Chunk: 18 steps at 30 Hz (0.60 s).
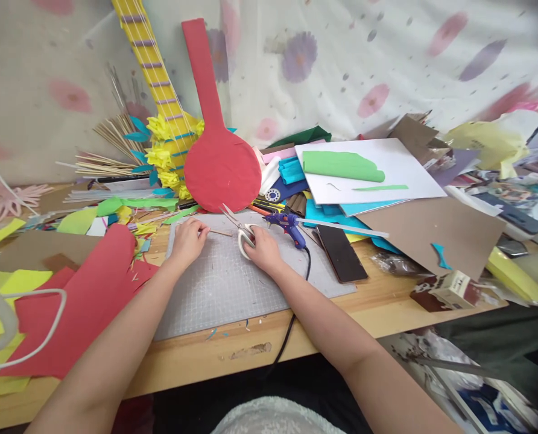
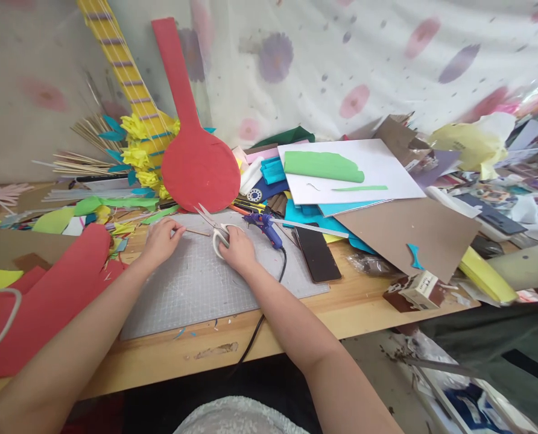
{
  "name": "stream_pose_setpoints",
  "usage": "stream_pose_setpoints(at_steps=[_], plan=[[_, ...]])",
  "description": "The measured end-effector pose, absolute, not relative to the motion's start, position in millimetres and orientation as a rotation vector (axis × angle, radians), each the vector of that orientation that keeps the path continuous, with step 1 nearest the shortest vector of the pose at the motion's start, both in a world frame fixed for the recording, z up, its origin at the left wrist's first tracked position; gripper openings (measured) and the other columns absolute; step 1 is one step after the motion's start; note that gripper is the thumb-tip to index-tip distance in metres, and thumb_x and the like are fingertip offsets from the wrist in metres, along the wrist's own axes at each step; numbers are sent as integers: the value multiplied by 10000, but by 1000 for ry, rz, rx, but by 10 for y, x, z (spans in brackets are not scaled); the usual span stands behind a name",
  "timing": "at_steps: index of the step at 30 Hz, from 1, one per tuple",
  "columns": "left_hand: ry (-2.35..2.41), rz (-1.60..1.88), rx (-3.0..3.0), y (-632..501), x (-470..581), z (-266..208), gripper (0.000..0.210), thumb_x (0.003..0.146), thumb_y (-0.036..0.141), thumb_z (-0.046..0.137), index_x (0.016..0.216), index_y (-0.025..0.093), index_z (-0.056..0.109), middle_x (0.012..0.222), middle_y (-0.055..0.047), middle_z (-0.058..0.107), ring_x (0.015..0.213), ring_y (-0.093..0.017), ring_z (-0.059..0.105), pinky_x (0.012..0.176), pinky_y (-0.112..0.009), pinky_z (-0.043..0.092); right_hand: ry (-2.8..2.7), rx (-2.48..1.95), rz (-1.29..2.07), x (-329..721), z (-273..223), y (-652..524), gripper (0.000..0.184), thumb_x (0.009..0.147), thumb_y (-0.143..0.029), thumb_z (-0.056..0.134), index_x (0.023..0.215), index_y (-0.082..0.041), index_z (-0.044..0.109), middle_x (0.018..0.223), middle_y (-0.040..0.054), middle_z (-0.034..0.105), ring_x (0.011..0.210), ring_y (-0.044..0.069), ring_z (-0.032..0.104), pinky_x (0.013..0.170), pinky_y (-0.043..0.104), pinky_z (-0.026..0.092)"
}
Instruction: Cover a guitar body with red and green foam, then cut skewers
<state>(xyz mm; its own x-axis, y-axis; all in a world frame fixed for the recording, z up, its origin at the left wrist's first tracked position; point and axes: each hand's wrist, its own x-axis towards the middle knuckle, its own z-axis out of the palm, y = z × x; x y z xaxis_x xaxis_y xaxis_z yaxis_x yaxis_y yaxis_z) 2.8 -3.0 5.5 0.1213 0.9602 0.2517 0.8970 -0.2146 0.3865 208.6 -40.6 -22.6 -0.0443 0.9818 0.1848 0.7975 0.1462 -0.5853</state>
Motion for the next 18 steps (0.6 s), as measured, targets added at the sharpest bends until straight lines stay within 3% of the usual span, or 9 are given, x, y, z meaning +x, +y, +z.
stream_pose_setpoints(at_steps=[8,14,18], plan=[[1805,749,2179,-70,-77,92,237,778,339,596,611,187,527,833,-38,641,860,-208,584,848,-369,391,-1889,-1729,413,2078,-272,-387,281,790,-271,514,1046,-162,548,989,85,624,863,196,577,736,291,419],[1857,875,2047,4,-419,142,212,828,307,500,719,211,654,918,-49,705,944,-235,609,847,-363,423,-1902,-1729,360,2076,-309,-387,297,783,-277,500,1046,-148,543,957,89,624,849,198,575,732,294,415],[2020,986,1852,15,-672,218,202,804,339,518,759,217,672,904,-49,706,888,-242,621,805,-357,454,-1893,-1711,321,2082,-346,-390,316,770,-294,491,1045,-149,545,958,98,627,832,201,577,722,297,419]])
